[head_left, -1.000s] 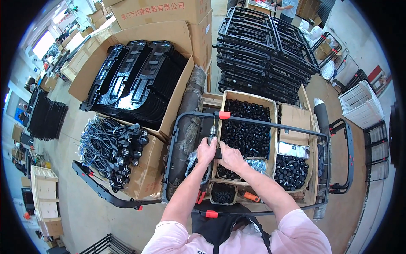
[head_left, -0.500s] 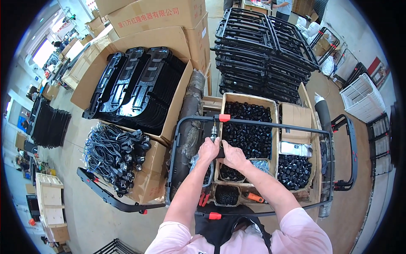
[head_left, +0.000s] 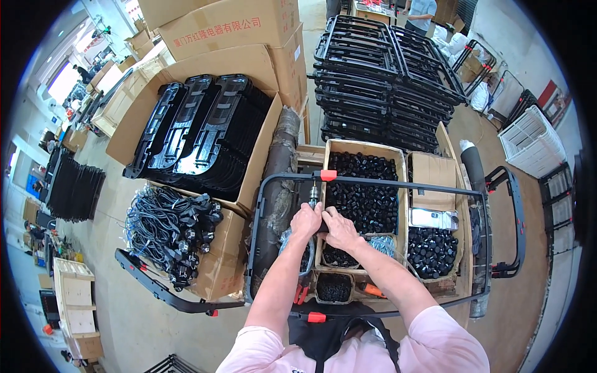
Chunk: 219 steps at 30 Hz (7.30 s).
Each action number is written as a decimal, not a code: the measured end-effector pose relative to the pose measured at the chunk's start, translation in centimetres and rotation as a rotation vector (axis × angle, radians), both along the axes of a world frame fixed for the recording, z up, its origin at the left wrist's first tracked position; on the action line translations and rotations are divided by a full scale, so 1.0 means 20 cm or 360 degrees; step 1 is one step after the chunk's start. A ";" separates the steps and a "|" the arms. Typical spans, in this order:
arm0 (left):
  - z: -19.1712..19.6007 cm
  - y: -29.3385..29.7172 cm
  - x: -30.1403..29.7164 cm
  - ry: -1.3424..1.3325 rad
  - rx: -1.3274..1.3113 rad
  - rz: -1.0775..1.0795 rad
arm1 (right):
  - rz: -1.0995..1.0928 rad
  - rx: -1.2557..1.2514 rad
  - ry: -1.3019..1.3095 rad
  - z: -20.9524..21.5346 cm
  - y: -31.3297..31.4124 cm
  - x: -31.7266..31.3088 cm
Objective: Assembling plastic components using a pneumatic screwdriver and screws in a factory setting.
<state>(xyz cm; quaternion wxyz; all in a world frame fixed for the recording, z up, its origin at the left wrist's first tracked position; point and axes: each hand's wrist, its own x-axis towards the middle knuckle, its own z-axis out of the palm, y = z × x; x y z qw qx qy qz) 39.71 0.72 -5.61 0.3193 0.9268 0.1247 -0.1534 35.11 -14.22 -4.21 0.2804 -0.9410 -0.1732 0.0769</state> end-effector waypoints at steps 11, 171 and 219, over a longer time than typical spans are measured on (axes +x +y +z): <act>0.03 0.03 -0.02 -0.0010 0.0132 -0.0063 | -0.0001 0.0003 0.0003 0.02 0.01 -0.06; -0.14 0.39 -2.38 0.0007 -0.0650 0.0479 | 0.0114 0.0135 0.0244 -0.06 0.32 -2.28; -0.18 0.43 -2.35 -0.0011 -0.0616 0.0372 | 0.0127 0.0117 0.0165 -0.03 0.38 -2.29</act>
